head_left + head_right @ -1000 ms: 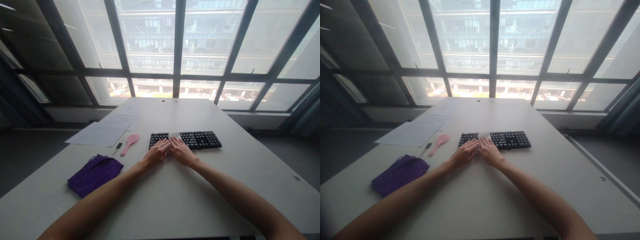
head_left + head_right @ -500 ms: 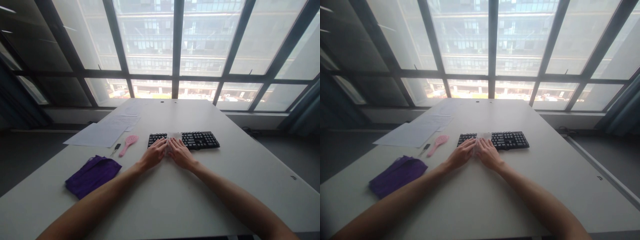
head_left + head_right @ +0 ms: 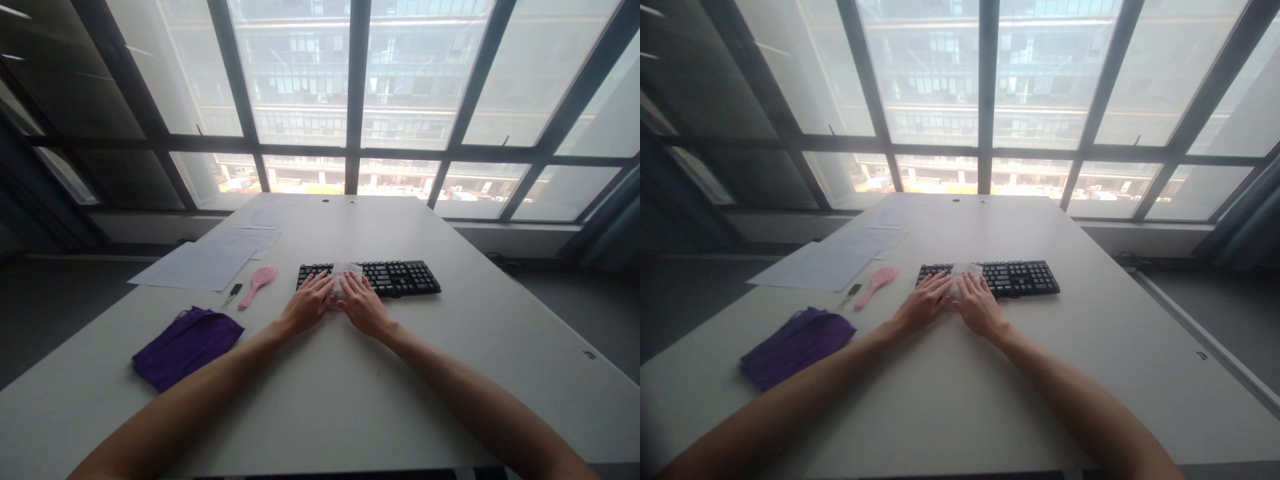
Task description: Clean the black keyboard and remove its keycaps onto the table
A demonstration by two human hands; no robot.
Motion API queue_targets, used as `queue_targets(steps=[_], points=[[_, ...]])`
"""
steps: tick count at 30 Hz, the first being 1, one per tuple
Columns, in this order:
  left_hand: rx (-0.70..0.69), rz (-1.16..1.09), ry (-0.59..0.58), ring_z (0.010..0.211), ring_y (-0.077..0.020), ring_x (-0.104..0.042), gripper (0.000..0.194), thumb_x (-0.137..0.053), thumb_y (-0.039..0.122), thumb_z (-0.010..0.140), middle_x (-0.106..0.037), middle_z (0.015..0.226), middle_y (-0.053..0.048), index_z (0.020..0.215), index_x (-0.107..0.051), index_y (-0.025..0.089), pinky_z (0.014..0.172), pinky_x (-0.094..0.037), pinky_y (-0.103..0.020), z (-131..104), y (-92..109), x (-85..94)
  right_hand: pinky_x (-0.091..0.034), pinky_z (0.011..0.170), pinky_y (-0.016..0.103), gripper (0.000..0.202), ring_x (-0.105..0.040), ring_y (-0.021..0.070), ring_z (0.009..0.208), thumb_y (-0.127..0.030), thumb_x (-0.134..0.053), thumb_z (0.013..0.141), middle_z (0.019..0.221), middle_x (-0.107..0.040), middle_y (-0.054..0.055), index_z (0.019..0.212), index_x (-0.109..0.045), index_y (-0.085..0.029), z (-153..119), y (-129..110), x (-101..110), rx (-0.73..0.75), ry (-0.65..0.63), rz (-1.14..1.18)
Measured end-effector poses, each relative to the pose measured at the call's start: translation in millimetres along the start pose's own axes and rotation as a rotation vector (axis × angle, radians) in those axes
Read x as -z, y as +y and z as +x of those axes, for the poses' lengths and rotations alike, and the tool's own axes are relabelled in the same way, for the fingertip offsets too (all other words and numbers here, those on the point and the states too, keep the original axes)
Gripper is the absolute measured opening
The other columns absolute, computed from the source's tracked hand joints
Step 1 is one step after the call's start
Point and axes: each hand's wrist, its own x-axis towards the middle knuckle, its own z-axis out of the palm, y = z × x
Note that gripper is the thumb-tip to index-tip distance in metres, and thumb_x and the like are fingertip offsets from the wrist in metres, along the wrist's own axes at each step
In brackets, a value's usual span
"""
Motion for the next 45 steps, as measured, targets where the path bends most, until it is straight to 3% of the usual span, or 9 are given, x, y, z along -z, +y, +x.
queue_targets(steps=[3,8,11,16,19,25,32,40,45], points=[[-0.013,0.001,-0.022,0.145,-0.0279,-0.039,0.047,-0.042,0.035,0.102,-0.052,0.149,-0.01,0.146,-0.05,0.02,0.12,-0.029,-0.053,-0.2,-1.8,-2.8,-0.017,0.123,0.047,0.062,-0.027,0.0279,0.15,-0.043,-0.041,0.103,0.159,-0.035,0.02,0.152,-0.038,-0.006,0.6,0.8,-2.2,0.01,-0.028,0.0],[0.019,0.012,0.001,0.144,-0.0288,-0.04,0.045,-0.043,0.034,0.101,-0.053,0.148,-0.01,0.142,-0.054,0.021,0.12,-0.03,-0.053,-0.7,-5.8,-7.1,-0.018,0.123,0.046,0.063,-0.028,0.0295,0.149,-0.043,-0.032,0.104,0.157,-0.036,0.023,0.15,-0.039,0.0,3.3,11.4,-5.4,-0.181,0.025,-0.028],[0.029,0.005,0.008,0.143,-0.0289,-0.04,0.044,-0.041,0.031,0.101,-0.052,0.149,-0.01,0.142,-0.055,0.021,0.119,-0.032,-0.053,0.0,-5.5,-7.5,-0.017,0.123,0.044,0.064,-0.027,0.0289,0.15,-0.043,-0.033,0.104,0.159,-0.034,0.021,0.15,-0.039,0.0,7.3,12.1,-2.7,-0.135,0.037,-0.024],[0.074,0.007,0.077,0.143,-0.0279,-0.041,0.044,-0.038,0.026,0.101,-0.054,0.147,-0.011,0.141,-0.054,0.018,0.119,-0.034,-0.051,1.3,-0.8,-0.5,-0.02,0.122,0.049,0.073,-0.025,0.0348,0.15,-0.049,-0.047,0.099,0.16,-0.029,0.025,0.153,-0.035,-0.001,22.0,-1.3,-5.8,-0.037,-0.06,-0.043],[0.091,0.004,0.105,0.141,-0.028,-0.043,0.041,-0.039,0.024,0.1,-0.057,0.144,-0.011,0.136,-0.058,0.017,0.118,-0.036,-0.051,0.7,-0.3,3.5,-0.023,0.12,0.05,0.067,-0.028,0.0368,0.149,-0.041,-0.048,0.1,0.158,-0.031,0.027,0.151,-0.037,0.0,29.1,-7.4,-13.1,-0.049,-0.07,-0.073],[0.034,-0.024,0.055,0.136,-0.0276,-0.049,0.036,-0.042,0.021,0.099,-0.061,0.138,-0.01,0.129,-0.062,0.016,0.117,-0.038,-0.051,1.1,-2.4,0.4,-0.028,0.12,0.043,0.051,-0.036,0.03,0.146,-0.014,-0.037,0.099,0.155,-0.04,0.022,0.147,-0.046,-0.001,27.6,-3.4,-18.5,0.028,-0.052,-0.085],[0.033,-0.039,0.066,0.137,-0.0268,-0.048,0.037,-0.044,0.021,0.099,-0.061,0.139,-0.01,0.132,-0.059,0.016,0.117,-0.038,-0.049,1.6,1.0,4.1,-0.035,0.117,0.044,0.05,-0.043,0.0291,0.142,-0.006,-0.04,0.094,0.15,-0.047,0.022,0.143,-0.051,-0.003,23.2,-0.8,-16.7,0.069,0.025,-0.133],[0.02,-0.045,0.094,0.137,-0.027,-0.048,0.034,-0.045,0.021,0.099,-0.06,0.139,-0.01,0.127,-0.062,0.018,0.117,-0.038,-0.051,1.0,-1.3,2.4,-0.035,0.116,0.046,0.049,-0.044,0.0326,0.141,-0.005,-0.037,0.095,0.147,-0.047,0.029,0.14,-0.051,0.006,11.3,18.8,1.0,-0.17,-0.053,-0.207],[0.021,-0.065,0.091,0.138,-0.0266,-0.047,0.037,-0.043,0.021,0.099,-0.06,0.14,-0.01,0.132,-0.06,0.017,0.118,-0.037,-0.05,2.2,-0.8,1.7,-0.03,0.119,0.046,0.055,-0.033,0.0298,0.148,-0.008,-0.04,0.095,0.156,-0.036,0.025,0.15,-0.041,-0.003,11.6,14.4,-5.2,0.049,-0.043,-0.101]])
